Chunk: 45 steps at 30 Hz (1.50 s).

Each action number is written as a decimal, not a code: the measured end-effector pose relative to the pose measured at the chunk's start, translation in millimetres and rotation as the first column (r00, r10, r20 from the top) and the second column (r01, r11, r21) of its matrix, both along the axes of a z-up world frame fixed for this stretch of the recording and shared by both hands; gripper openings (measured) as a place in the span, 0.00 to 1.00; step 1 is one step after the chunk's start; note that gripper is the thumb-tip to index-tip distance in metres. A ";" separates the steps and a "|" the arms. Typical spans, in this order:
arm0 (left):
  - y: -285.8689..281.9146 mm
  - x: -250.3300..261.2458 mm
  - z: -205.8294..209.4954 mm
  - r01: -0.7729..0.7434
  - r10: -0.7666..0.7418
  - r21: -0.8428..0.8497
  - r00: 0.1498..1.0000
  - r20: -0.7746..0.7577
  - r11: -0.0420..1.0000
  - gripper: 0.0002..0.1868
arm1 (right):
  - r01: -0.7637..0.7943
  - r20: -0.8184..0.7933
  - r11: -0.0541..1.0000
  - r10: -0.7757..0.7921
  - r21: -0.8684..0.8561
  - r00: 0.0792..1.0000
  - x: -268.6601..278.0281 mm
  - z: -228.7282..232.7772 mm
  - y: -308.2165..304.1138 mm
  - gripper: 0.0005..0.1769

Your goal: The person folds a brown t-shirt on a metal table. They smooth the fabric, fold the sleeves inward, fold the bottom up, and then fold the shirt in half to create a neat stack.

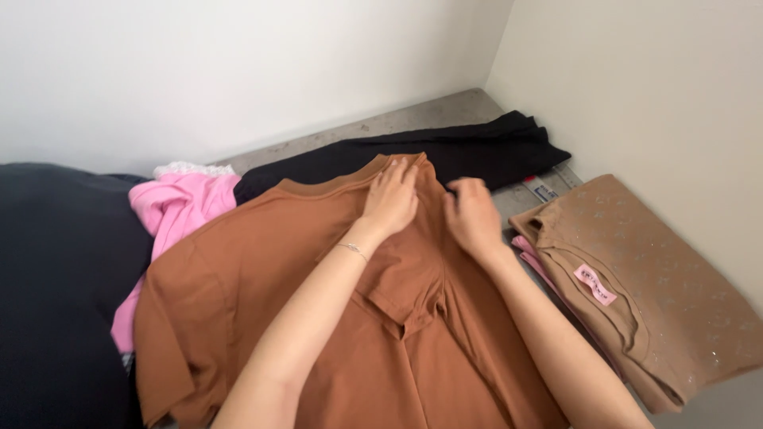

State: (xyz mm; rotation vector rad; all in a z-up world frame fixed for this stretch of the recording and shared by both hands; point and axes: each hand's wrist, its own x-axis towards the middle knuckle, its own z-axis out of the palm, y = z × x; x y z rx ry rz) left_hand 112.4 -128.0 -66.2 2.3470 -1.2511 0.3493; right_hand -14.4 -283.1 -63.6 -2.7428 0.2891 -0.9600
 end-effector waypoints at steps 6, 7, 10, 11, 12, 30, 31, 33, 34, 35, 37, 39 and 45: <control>-24.4 30.6 -34.9 0.036 -0.010 0.235 0.994 -0.109 0.971 0.37 | -0.102 -0.424 0.995 0.090 -0.005 0.901 37.4 -27.6 18.0 0.35; -28.7 37.6 -42.5 0.036 -0.010 0.234 0.994 -0.111 0.972 0.37 | -0.101 -0.426 0.995 0.089 -0.006 0.901 38.0 -26.5 16.0 0.35; -36.7 53.2 -57.0 -0.020 0.034 0.169 0.996 -0.081 0.985 0.32 | -0.056 -0.466 0.998 0.032 -0.037 0.884 39.1 -23.8 12.6 0.34; -38.5 54.7 -57.9 -0.029 0.035 0.082 0.996 -0.080 0.996 0.30 | -0.066 -0.435 0.998 0.049 -0.024 0.899 38.3 -24.8 11.5 0.34; -40.6 55.9 -58.8 -0.037 0.036 -0.006 0.996 -0.080 0.999 0.29 | -0.076 -0.404 0.997 0.065 -0.012 0.913 37.2 -25.8 10.1 0.33; -76.8 123.8 -39.3 -0.203 0.176 -0.184 0.972 -0.154 0.962 0.10 | 0.256 -0.462 0.774 0.053 0.580 0.885 -50.4 -40.5 -56.5 0.21; -79.9 125.9 -39.4 -0.201 0.174 -0.182 0.973 -0.154 0.963 0.10 | 0.258 -0.462 0.772 0.052 0.581 0.885 -52.7 -27.0 -47.4 0.21; -86.2 129.7 -40.0 -0.212 0.208 -0.181 0.977 -0.043 0.960 0.10 | 0.345 -0.554 0.850 -0.077 0.397 0.829 -57.0 -0.1 -29.8 0.24; -88.5 126.8 -46.9 -0.211 0.206 -0.179 0.978 -0.044 0.961 0.10 | 0.347 -0.555 0.849 -0.078 0.398 0.828 -54.6 -0.5 -28.9 0.24; -89.4 123.7 -53.6 -0.217 0.233 -0.170 0.969 0.077 0.961 0.10 | 0.359 -0.609 0.885 -0.114 0.297 0.785 -52.3 -0.5 -27.1 0.24; -85.3 108.2 -50.2 -0.226 0.256 -0.164 0.946 0.198 0.960 0.11 | 0.362 -0.656 0.912 -0.155 0.191 0.738 -50.8 3.2 -21.4 0.25; -71.3 84.7 -31.1 -0.284 0.318 -0.223 0.939 0.131 0.932 0.26 | 0.363 -0.681 0.923 -0.186 0.126 0.708 -50.8 9.2 -11.2 0.28; -4.5 13.4 17.8 -0.148 0.181 0.163 0.960 -0.215 0.975 0.37 | 0.406 -0.642 0.912 -0.280 0.053 0.713 -52.8 1.5 -17.5 0.33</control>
